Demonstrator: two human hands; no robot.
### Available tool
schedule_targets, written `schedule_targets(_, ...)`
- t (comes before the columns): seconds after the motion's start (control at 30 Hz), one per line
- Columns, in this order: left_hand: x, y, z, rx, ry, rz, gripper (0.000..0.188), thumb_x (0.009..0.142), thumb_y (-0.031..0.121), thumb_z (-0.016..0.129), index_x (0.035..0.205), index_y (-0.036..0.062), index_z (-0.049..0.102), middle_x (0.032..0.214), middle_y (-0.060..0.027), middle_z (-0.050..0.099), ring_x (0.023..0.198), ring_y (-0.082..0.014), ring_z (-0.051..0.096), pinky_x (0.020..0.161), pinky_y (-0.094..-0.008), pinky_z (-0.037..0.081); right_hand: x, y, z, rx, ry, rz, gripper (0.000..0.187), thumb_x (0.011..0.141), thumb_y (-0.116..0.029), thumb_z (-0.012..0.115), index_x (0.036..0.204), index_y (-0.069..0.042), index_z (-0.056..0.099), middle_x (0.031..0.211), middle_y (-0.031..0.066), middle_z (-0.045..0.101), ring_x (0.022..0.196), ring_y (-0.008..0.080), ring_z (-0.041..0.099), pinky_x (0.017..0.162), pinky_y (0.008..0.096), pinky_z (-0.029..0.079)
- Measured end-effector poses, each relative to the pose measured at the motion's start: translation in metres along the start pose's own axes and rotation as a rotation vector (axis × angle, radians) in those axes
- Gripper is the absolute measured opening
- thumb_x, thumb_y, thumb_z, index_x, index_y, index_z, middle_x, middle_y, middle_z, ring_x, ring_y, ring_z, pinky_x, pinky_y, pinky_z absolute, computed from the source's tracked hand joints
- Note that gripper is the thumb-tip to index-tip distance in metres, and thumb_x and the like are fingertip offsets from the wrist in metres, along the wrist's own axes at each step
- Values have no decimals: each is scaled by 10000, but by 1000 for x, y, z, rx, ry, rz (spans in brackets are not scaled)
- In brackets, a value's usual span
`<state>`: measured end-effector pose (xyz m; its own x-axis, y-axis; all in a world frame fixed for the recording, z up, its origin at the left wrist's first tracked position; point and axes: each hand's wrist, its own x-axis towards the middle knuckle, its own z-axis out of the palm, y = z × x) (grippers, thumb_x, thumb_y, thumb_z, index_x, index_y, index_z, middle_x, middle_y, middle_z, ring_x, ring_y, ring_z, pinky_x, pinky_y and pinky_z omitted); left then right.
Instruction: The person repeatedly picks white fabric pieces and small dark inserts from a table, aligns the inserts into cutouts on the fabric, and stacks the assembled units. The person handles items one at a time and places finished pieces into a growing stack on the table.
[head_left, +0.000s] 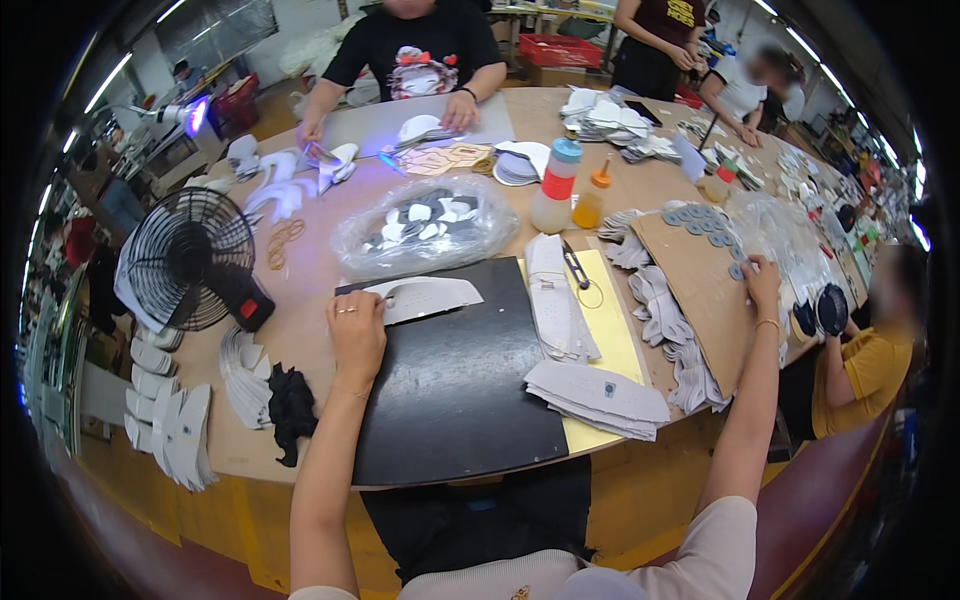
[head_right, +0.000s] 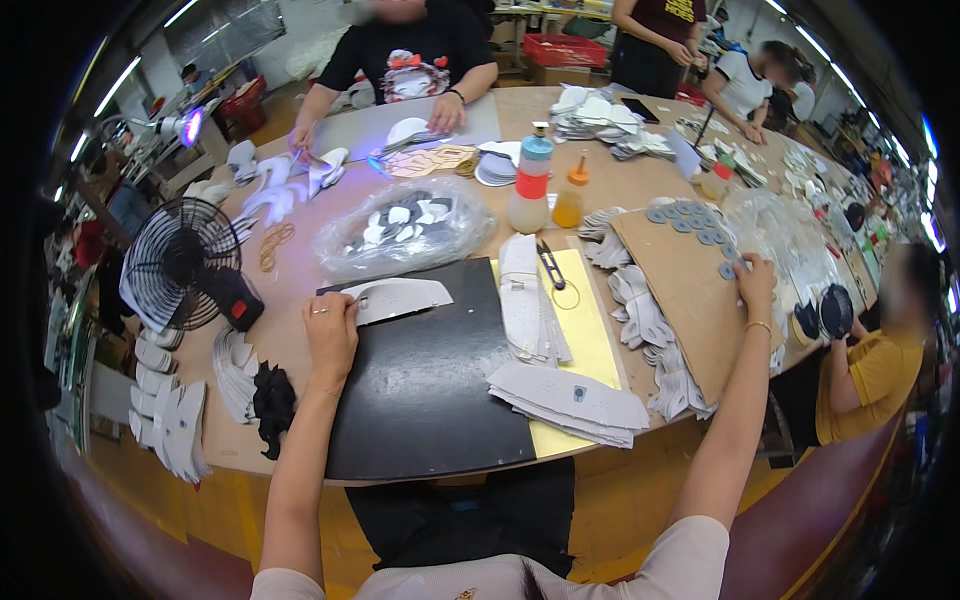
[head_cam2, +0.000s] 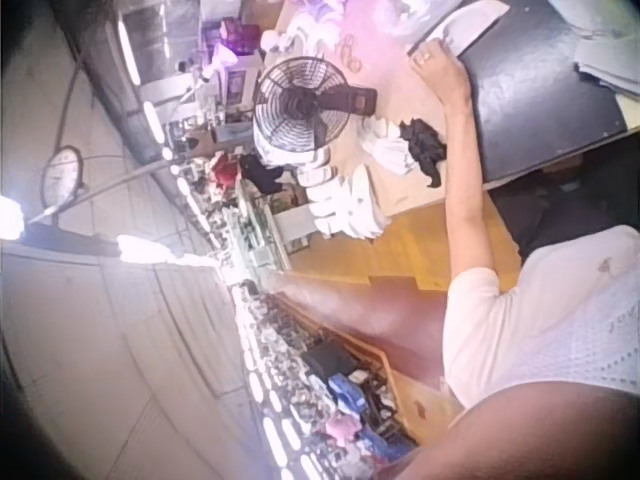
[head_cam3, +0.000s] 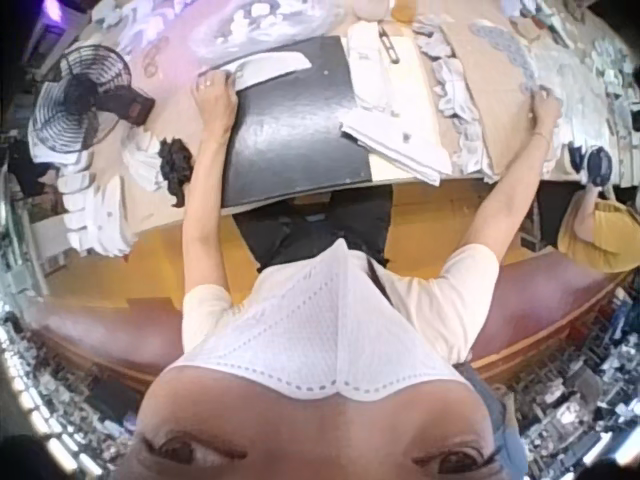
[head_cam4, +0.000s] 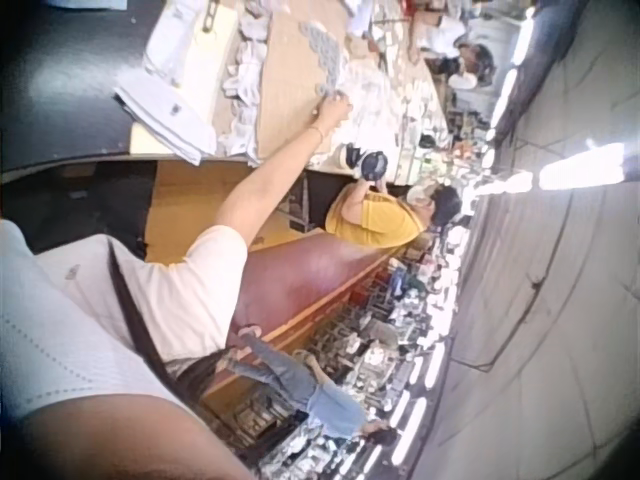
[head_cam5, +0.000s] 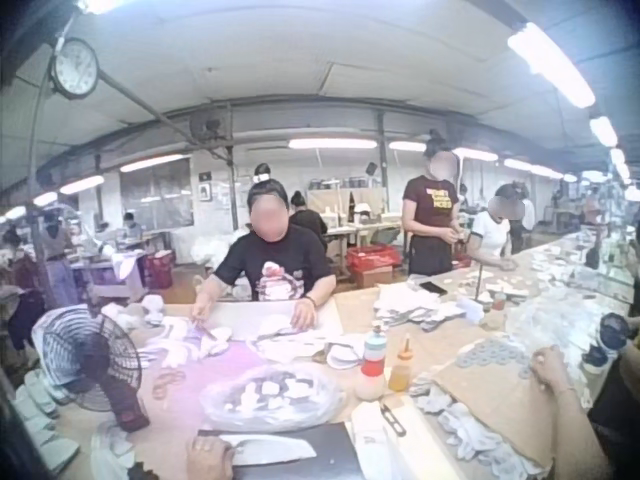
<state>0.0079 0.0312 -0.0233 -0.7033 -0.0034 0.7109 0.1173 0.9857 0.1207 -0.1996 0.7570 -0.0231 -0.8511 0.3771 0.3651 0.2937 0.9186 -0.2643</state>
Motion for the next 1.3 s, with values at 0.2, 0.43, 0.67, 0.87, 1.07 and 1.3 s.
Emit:
schedule_targets(0.2,9,13,-31,-61,27,-21,136,888,38,676,1021,65,672,895,-74,637,870,-271,602,837,-402,438,19,6,-34,489,184,-161,227,912,-77,688,1130,-16,698,989,107,736,928,243,686,875,355,533)
schedule_targets(0.43,-3,58,-159,-157,-186,30,242,809,-12,692,1040,57,716,868,-66,631,814,-260,624,750,-382,457,-136,-187,-125,744,-204,-528,226,979,-43,653,1196,-20,714,1012,58,717,900,113,660,825,271,523)
schedule_targets(0.67,-30,105,-245,-556,-682,196,243,751,58,724,987,105,763,885,-2,673,776,-202,613,700,-341,461,-345,-346,-145,863,-829,-900,185,891,-18,735,1074,-31,750,961,92,716,846,224,685,761,313,527)
schedule_targets(0.87,-83,129,-209,-912,-738,170,178,847,99,644,1020,89,686,845,-37,536,772,-193,591,691,-328,457,-395,-358,-109,857,-659,-1048,245,870,-98,762,1108,-49,733,1013,112,686,890,319,661,788,385,528)
schedule_targets(1.07,-106,123,-177,-1008,-688,-120,127,926,145,680,1036,86,701,958,-64,628,828,-251,660,719,-355,532,-383,-317,-148,966,-1539,-742,378,882,-249,772,1207,-63,717,1107,110,716,996,285,686,923,372,511)
schedule_targets(1.3,-103,124,-185,-823,-770,-732,87,932,113,731,968,34,733,1388,-124,598,895,-209,664,765,-311,519,-401,-303,-155,702,-1254,-716,136,903,-109,734,1008,-23,738,916,113,688,853,305,687,767,358,529)
